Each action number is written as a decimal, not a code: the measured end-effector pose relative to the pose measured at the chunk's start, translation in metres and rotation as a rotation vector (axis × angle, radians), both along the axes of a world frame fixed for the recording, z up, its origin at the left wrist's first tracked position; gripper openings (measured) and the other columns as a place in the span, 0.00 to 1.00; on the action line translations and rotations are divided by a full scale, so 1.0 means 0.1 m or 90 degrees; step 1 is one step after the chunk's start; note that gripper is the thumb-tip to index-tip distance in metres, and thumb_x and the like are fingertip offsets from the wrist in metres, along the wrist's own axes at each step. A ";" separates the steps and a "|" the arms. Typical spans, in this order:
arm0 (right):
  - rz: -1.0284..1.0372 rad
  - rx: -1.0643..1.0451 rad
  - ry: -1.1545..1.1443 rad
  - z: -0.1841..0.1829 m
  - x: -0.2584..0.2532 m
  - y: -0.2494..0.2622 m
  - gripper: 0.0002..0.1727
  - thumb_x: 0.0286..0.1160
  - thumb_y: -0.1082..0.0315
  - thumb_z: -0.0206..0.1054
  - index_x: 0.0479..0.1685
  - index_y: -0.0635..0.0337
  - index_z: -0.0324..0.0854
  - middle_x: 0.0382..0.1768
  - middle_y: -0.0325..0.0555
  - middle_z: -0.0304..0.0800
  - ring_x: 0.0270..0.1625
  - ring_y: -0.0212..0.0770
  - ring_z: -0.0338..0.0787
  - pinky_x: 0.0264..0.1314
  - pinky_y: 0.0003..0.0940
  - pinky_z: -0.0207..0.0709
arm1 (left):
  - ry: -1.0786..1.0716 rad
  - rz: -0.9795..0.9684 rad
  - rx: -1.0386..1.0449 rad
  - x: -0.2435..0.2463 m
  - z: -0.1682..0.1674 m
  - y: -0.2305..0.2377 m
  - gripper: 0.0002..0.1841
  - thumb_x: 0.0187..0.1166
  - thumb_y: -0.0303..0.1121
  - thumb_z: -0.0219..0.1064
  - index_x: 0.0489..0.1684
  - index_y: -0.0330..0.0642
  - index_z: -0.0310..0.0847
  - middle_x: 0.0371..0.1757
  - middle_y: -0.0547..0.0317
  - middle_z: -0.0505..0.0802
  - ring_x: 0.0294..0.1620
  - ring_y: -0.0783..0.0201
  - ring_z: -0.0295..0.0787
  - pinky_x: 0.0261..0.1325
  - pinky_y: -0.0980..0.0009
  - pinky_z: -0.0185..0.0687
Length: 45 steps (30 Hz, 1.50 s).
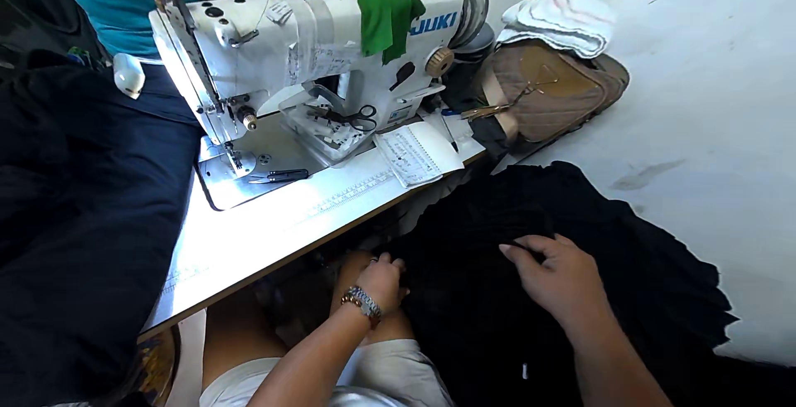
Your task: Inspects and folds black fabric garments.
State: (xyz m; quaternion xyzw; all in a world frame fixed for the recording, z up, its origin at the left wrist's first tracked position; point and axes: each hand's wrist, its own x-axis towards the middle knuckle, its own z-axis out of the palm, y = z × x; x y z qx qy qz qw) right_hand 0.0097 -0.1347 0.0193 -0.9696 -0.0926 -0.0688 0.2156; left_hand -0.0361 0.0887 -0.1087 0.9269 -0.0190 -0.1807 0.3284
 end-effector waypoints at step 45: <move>0.147 0.242 0.222 -0.81 -0.58 0.54 0.25 0.84 0.63 0.66 0.79 0.53 0.72 0.58 0.49 0.91 0.55 0.44 0.93 0.59 0.48 0.88 | 0.176 0.537 -0.651 -0.50 -0.22 0.11 0.12 0.86 0.25 0.64 0.63 0.33 0.75 0.47 0.45 0.90 0.37 0.57 0.94 0.42 0.61 0.95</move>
